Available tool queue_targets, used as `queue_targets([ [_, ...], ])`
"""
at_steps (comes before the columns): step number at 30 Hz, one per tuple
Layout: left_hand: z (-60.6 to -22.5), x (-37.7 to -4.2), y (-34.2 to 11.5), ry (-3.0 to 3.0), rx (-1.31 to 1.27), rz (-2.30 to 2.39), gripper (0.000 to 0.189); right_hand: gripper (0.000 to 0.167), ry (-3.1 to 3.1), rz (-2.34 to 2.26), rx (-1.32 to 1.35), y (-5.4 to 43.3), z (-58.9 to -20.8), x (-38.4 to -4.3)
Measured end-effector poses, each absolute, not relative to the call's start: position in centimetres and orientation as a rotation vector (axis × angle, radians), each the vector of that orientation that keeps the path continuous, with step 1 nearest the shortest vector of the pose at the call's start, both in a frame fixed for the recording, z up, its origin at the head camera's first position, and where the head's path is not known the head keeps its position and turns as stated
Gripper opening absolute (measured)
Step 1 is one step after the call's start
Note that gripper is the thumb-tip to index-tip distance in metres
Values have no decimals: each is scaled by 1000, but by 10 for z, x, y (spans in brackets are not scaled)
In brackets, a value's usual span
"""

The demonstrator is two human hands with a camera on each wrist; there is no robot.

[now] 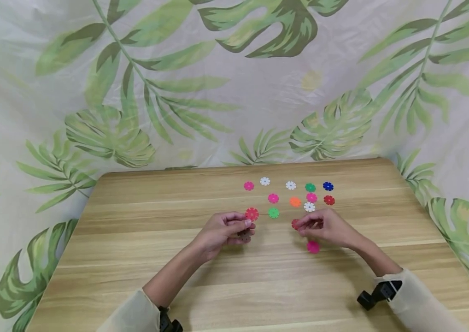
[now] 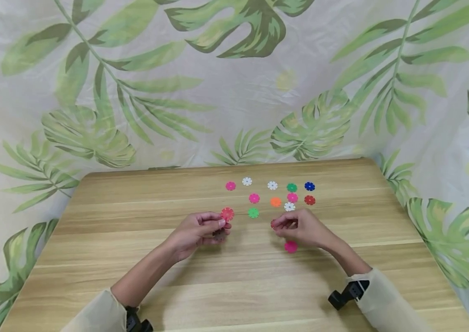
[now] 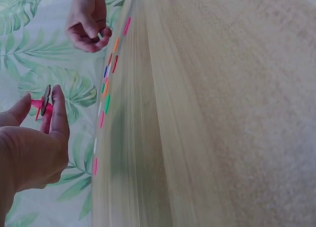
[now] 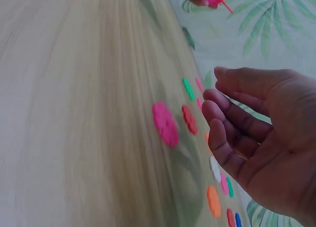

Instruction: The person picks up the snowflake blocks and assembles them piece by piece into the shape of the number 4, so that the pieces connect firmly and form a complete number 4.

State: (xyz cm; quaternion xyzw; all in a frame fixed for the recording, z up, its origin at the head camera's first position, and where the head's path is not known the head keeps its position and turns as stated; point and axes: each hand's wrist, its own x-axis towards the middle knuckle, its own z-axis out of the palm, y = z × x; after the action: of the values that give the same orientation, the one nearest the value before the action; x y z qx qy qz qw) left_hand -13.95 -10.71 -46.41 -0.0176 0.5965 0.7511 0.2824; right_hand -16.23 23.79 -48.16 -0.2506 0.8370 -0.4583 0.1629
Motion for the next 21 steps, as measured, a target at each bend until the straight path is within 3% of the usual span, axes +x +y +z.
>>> queue_targets([
  [10,-465,-141,-109,1609,-17,1976,35,24,2401,-1114,-806,263,-490,-160],
  [21,-466,-143,-107,1622,-6,1962,26,27,2496,-928,-905,269,-496,-157],
])
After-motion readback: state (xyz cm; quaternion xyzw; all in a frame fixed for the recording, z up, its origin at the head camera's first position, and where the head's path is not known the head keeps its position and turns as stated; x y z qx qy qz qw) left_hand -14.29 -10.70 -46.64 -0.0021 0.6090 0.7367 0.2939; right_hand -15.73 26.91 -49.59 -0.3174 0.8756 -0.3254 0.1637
